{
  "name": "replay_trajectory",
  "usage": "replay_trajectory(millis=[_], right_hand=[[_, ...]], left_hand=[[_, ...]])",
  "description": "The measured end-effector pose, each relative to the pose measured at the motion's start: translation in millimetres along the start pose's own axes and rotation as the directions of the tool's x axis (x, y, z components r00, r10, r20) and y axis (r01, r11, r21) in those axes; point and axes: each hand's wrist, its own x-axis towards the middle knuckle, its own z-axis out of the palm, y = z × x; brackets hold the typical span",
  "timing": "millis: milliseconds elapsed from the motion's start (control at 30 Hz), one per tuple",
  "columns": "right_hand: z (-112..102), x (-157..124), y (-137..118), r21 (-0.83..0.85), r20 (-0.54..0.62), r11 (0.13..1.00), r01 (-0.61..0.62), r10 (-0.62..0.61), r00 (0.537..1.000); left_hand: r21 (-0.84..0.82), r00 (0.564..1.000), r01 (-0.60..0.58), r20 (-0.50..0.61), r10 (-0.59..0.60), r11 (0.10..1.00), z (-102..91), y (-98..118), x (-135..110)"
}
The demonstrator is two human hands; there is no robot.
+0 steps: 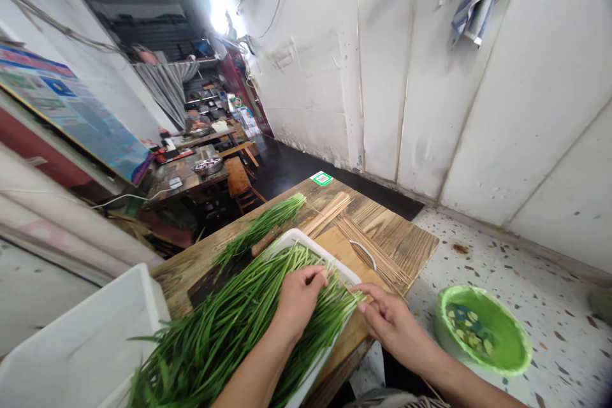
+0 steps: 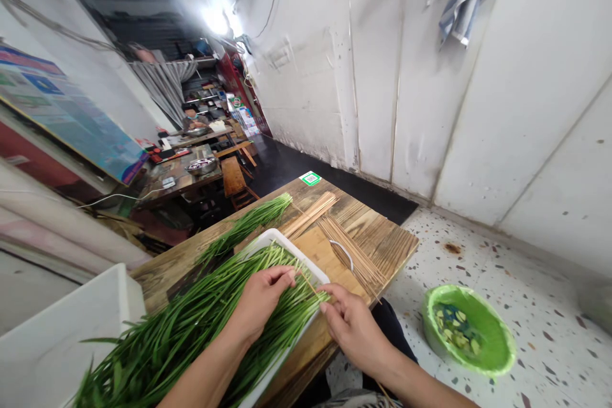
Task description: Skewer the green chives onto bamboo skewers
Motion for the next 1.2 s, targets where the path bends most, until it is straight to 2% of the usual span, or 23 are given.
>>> replay_trajectory(millis=[367,767,933,1100,1133,1200], right_hand=[[-0.3,-1.4,-0.7,0.011,0.007,1.0,0.001,-0.001,1.0],[0.6,-1.5,1.7,0.054,0.004,0.998,0.011,-0.011,1.0],[3.3,-0.1,2.0,0.114,0.002,0.993,-0.002,0.002,1.0],[4.6,8.0,5.1,0.172,-0.015,0.985,-0.002,0.004,1.0],[4.7,9.6,5.6,0.187,-0.015,0.982,-0.003,0.005,1.0],[4.8,11.2,5.4,0.206,-0.003,0.979,-0.001,0.001,1.0]], left_hand=[[0.011,1.0,-0.028,-0.006,0.028,1.0,2.0,-4.6,0.4],[0.098,0.993,-0.114,-0.028,0.117,0.989,2.6,-2.3,-0.9],[0.125,0.992,-0.128,0.03,0.125,0.984,4.6,0.7,-4.7],[0.104,0.966,-0.184,0.204,0.16,0.977,9.6,6.8,-12.6],[0.096,0.963,-0.186,0.213,0.163,0.978,9.8,6.9,-13.1],[0.085,0.976,-0.163,0.161,0.148,0.983,9.0,5.3,-12.3]])
